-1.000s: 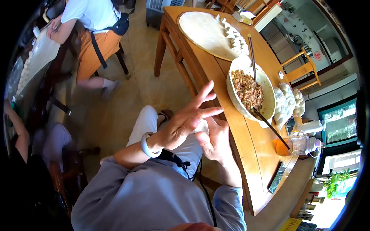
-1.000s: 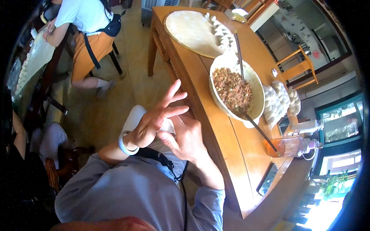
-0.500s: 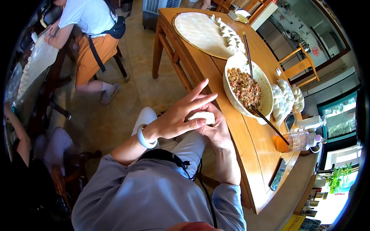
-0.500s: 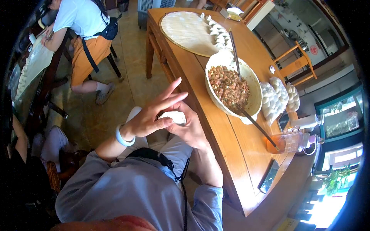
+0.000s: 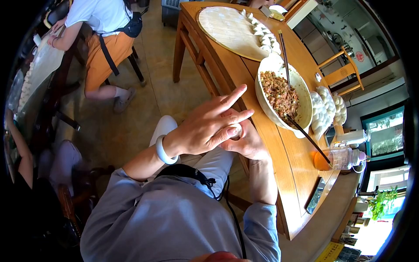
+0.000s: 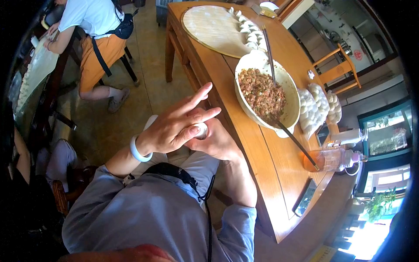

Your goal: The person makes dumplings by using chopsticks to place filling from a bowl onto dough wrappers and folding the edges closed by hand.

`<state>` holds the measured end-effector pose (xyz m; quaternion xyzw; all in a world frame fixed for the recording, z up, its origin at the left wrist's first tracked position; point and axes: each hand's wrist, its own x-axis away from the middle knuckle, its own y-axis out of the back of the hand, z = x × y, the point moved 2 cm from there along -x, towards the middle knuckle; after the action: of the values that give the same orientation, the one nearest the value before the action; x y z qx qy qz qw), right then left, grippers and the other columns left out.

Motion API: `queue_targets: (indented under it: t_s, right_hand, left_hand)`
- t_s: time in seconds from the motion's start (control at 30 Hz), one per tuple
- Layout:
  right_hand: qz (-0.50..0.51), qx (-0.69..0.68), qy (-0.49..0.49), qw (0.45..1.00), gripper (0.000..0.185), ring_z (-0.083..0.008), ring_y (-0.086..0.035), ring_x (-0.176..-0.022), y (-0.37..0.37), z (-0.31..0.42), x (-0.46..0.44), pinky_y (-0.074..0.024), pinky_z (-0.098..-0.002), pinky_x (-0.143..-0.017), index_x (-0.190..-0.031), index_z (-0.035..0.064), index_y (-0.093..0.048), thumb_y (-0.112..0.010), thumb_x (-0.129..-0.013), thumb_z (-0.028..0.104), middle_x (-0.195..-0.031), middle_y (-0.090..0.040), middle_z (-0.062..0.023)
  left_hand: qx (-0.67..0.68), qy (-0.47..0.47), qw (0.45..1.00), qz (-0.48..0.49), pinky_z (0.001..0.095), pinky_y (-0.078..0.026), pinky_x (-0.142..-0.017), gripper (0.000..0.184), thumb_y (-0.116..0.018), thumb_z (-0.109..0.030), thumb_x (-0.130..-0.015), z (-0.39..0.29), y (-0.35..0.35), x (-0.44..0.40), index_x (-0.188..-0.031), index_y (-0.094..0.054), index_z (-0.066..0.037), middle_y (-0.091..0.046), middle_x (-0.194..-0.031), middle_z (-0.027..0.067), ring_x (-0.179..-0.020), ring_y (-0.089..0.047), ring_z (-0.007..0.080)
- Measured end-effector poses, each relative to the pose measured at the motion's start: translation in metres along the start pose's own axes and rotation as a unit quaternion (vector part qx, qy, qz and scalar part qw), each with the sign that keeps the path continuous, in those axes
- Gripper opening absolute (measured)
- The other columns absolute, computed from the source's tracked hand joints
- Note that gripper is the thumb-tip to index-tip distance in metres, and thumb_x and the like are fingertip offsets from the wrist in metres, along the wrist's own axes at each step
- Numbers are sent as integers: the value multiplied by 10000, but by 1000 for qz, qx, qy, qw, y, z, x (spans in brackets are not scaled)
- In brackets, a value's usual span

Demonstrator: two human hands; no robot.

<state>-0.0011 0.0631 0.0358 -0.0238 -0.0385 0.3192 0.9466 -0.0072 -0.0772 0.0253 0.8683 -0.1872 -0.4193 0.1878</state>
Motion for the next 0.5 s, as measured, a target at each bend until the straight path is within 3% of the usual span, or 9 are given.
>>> queue_targets:
  t_s: [0.17, 0.27, 0.33, 0.4, 0.47, 0.5]
  right_hand:
    - [2, 48, 22, 999, 538, -154, -540, -963, 7, -2, 0, -455, -265, -793, -1203, -26, -418, -626, -708, -49, -1047, -549, -95]
    - [2, 6, 12, 1000, 534, -163, -551, -943, 13, -5, -2, -457, -266, -789, -1206, -42, -413, -635, -720, -46, -1025, -564, -85]
    - [-7, 11, 3, 1000, 441, -169, -575, -909, 17, -6, -5, -462, -266, -771, -1115, -26, -454, -668, -731, 6, -980, -591, -78]
    - [-66, 157, -1, 985, 412, -180, -604, -869, 20, -3, -7, -477, -282, -747, -1071, -5, -464, -686, -732, 65, -934, -618, -97]
    - [-149, 373, 24, 916, 418, -168, -619, -816, 15, 2, -9, -492, -287, -709, -1042, 11, -469, -711, -723, 129, -894, -636, -108]
    - [-164, 393, 20, 905, 405, -219, -624, -811, 12, 3, -10, -494, -326, -708, -1049, 22, -469, -696, -729, 123, -899, -631, -133]
  left_hand:
    - [-63, -16, 998, 15, 381, -317, -1023, 484, -297, -417, -950, 4, 1, -4, -1278, -485, -114, -229, -1445, 152, -1265, -360, 310]
    - [-52, 4, 999, -9, 368, -316, -1023, 632, -302, -528, -910, 11, -4, -1, -1356, -355, -84, -223, -1449, 145, -1280, -342, 290]
    - [148, 89, 985, -26, 365, -304, -1031, 736, -306, -582, -874, 25, -14, 8, -1390, -248, -61, -220, -1450, 131, -1291, -322, 266]
    - [385, 148, 910, -46, 359, -308, -1027, 823, -317, -613, -860, 27, -22, 14, -1406, -155, -18, -284, -1410, 116, -1265, -342, 215]
    - [590, 222, 772, -86, 366, -326, -1014, 801, -309, -607, -869, 21, -29, 17, -1399, -177, -22, -324, -1371, 117, -1229, -371, 208]
    - [678, 254, 682, -106, 369, -334, -1007, 790, -305, -604, -873, 19, -32, 18, -1396, -188, -24, -345, -1352, 118, -1211, -385, 205]
